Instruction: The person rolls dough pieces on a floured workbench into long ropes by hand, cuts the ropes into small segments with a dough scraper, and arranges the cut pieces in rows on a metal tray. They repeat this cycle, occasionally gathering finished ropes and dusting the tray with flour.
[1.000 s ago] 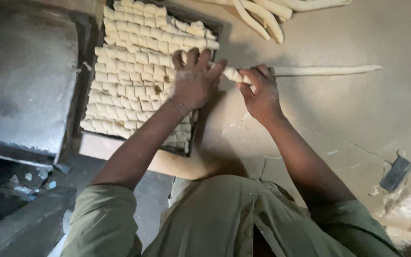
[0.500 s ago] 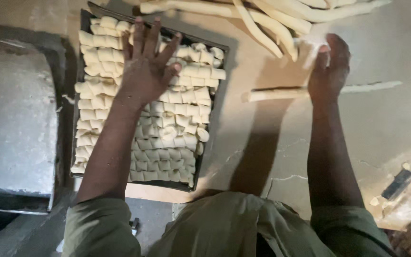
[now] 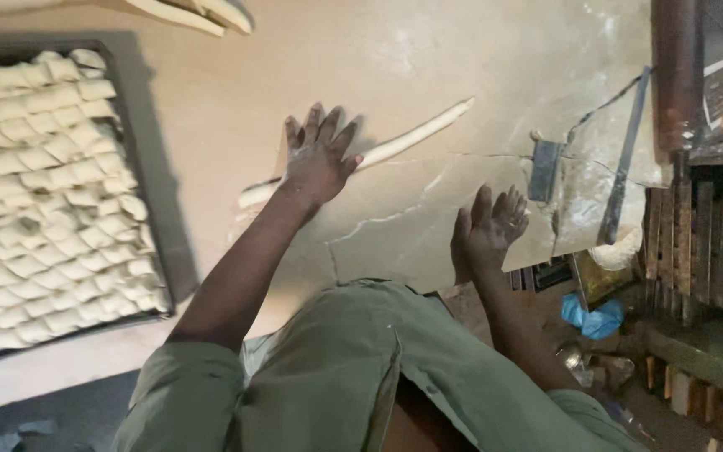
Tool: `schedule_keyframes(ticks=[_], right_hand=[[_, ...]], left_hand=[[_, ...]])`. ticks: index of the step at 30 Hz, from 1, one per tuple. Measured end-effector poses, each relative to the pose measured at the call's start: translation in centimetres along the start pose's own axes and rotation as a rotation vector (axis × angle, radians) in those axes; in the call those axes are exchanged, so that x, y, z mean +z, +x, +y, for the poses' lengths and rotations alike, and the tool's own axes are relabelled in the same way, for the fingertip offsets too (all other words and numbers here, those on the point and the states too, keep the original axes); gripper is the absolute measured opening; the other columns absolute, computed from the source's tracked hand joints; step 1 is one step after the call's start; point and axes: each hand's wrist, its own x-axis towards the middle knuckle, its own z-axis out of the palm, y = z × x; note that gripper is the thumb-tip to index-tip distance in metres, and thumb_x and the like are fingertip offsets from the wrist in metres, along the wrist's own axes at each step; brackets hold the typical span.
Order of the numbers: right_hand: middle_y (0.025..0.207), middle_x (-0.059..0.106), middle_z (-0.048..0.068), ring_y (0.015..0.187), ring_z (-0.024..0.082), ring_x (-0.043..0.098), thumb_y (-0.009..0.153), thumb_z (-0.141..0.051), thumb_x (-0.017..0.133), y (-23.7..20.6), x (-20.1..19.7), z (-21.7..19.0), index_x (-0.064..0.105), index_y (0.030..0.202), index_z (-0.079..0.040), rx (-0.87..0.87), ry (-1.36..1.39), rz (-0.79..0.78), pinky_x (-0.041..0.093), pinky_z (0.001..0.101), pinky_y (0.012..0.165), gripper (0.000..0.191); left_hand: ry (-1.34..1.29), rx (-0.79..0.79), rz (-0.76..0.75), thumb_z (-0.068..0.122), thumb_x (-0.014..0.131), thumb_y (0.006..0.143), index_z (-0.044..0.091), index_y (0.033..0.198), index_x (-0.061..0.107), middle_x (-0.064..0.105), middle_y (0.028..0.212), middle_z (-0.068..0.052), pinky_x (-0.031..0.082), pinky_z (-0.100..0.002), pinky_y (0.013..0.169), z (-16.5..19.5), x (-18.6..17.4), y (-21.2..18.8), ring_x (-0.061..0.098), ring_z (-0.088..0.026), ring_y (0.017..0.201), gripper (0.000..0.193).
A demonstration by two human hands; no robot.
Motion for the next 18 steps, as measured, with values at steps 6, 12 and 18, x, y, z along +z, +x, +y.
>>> schedule_keyframes(ticks=[6, 12, 18], right_hand=[[0.169, 0.016, 0.034, 0.155, 0.054, 0.010, 0.108, -0.040, 0.045, 5.7, 0.6, 10.5, 0.041, 0.161, -0.005, -0.222, 0.230, 0.044, 0.006, 0.0668, 0.124, 0.064], [0.167, 0.023, 0.033, 0.158, 0.052, 0.016, 0.112, -0.032, 0.052, 8.0, 2.7, 13.8, 0.045, 0.156, -0.002, -0.431, 0.328, 0.015, 0.011, 0.0649, 0.129, 0.055], [0.172, 0.022, 0.027, 0.163, 0.046, 0.013, 0.112, -0.034, 0.048, -0.8, 1.8, 10.1, 0.043, 0.161, -0.004, -0.844, 0.405, -0.012, 0.008, 0.0655, 0.132, 0.057]], left_hand=[[0.101, -0.198, 0.119, 0.054, 0.036, 0.105, 0.026, 0.164, 0.020, 0.004, 0.172, -0.010, -0.003, -0.080, 0.115, 10.8, 4.0, 6.5, -0.008, -0.059, 0.150, 0.067], [0.112, -0.286, 0.077, 0.046, 0.042, 0.106, 0.028, 0.167, 0.014, -0.003, 0.172, -0.019, -0.006, -0.080, 0.115, 18.0, 12.1, 2.2, -0.008, -0.060, 0.150, 0.070], [0.118, 0.038, -0.002, 0.038, 0.053, 0.097, 0.030, 0.167, 0.019, 0.006, 0.176, -0.002, -0.004, -0.070, 0.124, 19.9, 18.5, -12.4, 0.000, -0.032, 0.162, 0.078]])
